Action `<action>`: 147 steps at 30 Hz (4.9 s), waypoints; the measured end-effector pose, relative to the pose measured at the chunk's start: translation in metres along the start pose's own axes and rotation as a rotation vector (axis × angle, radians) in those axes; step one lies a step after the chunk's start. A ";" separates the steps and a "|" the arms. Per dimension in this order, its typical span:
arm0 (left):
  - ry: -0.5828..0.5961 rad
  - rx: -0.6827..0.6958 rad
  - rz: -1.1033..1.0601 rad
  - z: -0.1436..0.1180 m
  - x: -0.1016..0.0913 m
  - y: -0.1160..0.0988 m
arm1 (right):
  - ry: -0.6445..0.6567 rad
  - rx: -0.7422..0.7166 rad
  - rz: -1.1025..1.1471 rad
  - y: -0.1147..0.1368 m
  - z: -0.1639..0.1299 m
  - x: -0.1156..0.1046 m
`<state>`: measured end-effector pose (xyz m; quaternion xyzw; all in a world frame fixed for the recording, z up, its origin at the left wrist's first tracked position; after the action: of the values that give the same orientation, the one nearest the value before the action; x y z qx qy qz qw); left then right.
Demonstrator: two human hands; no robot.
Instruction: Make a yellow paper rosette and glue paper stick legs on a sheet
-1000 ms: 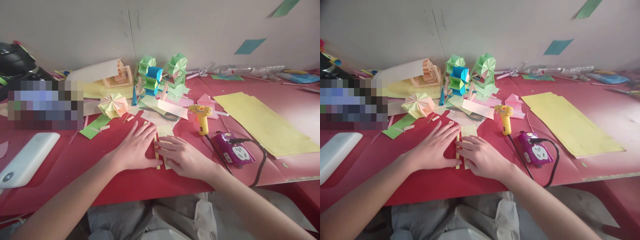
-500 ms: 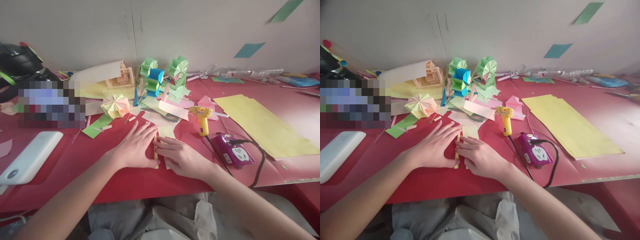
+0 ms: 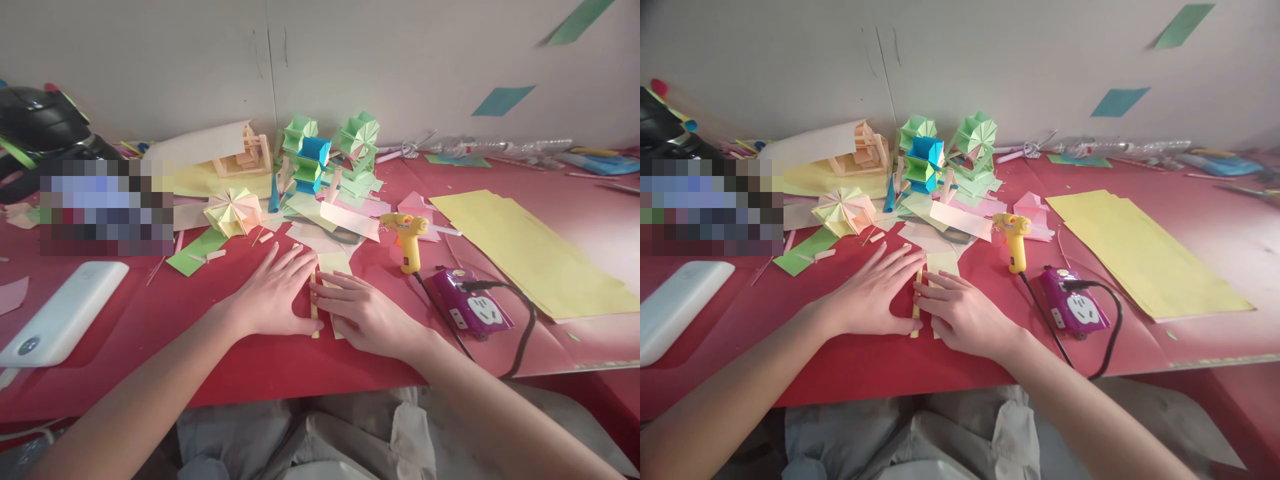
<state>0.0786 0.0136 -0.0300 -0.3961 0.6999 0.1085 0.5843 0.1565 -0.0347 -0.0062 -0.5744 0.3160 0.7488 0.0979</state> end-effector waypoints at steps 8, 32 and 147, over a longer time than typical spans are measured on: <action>-0.012 0.009 -0.001 -0.001 0.001 0.002 | -0.144 0.016 0.056 -0.007 -0.003 -0.016; -0.001 0.004 0.020 0.003 0.005 0.005 | -0.347 0.339 0.390 -0.093 0.024 -0.036; -0.332 0.021 -0.477 -0.009 -0.034 0.026 | -0.450 0.417 0.766 -0.113 0.013 -0.034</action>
<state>0.0546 0.0400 -0.0050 -0.5205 0.4829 0.0241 0.7038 0.2145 0.0689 -0.0139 -0.2091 0.6188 0.7572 -0.0055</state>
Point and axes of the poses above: each hand's wrist, its own z-axis towards the middle knuckle, its own x-axis out of the palm, y = z × x, the point moved 10 cm from there along z, towards the middle knuckle, and after that the axes turned 11 degrees about y, right-handed, at the moved point
